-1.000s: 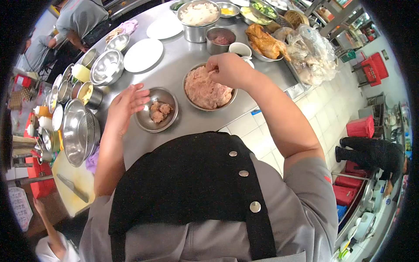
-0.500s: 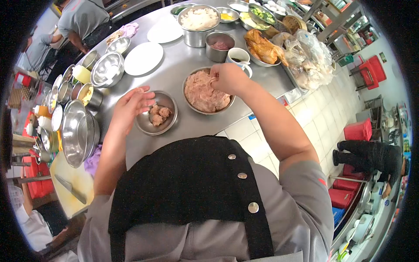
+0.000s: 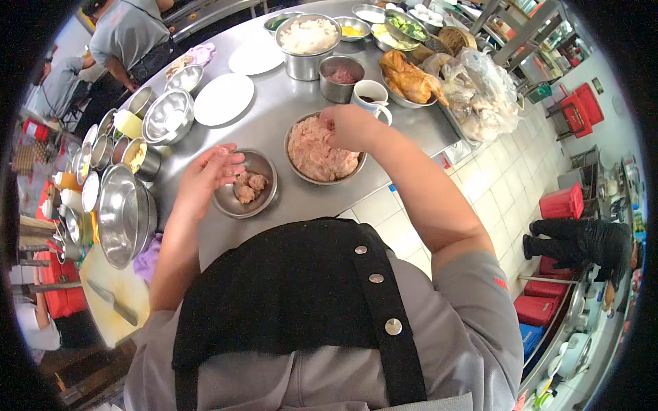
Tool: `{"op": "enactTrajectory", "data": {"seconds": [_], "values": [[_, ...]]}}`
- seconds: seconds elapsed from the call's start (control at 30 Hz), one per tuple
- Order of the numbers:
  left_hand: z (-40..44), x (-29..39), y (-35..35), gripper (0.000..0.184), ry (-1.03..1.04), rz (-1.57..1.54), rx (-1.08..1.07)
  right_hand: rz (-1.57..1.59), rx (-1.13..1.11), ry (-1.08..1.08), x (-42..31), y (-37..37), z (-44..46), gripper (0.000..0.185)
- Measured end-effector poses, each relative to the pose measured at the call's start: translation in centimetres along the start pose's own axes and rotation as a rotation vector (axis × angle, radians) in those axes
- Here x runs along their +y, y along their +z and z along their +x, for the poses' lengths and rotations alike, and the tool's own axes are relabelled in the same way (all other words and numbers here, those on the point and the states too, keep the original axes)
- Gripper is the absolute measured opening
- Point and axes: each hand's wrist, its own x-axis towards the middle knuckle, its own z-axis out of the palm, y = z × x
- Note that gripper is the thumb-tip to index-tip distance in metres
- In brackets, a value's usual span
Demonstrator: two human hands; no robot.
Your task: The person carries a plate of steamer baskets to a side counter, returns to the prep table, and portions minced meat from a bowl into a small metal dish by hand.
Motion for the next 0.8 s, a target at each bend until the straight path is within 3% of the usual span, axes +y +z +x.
{"op": "enactTrajectory", "data": {"seconds": [0.3, 0.43, 0.57, 0.63, 0.73, 0.8], "values": [[0.4, -0.1, -0.3, 0.040, 0.012, -0.013, 0.016, 0.229, 0.222, 0.120, 0.4, -1.4, -0.6, 0.018], [0.7, 0.7, 1.0, 0.040, 0.041, 0.030, -0.038, 0.673, 0.060, 0.122, -0.7, -4.2, -1.0, 0.014], [1.7, 2.0, 4.4, 0.047, 0.175, 0.188, -0.206, 0.827, 0.005, -0.016, -2.7, -4.3, -1.0, 0.023], [2.6, 1.4, 6.8, 0.062, 0.358, 0.234, -0.168, 0.811, 0.027, -0.056, -3.6, -3.8, -0.9, 0.029], [2.3, 2.5, 9.4, 0.068, 0.567, 0.325, -0.194, 0.661, 0.070, -0.101, -5.0, -2.9, -1.1, 0.036], [3.7, 2.3, 10.3, 0.066, 0.406, 0.130, -0.311, 0.461, 0.090, -0.127, -5.9, -2.8, -1.5, 0.041]]}}
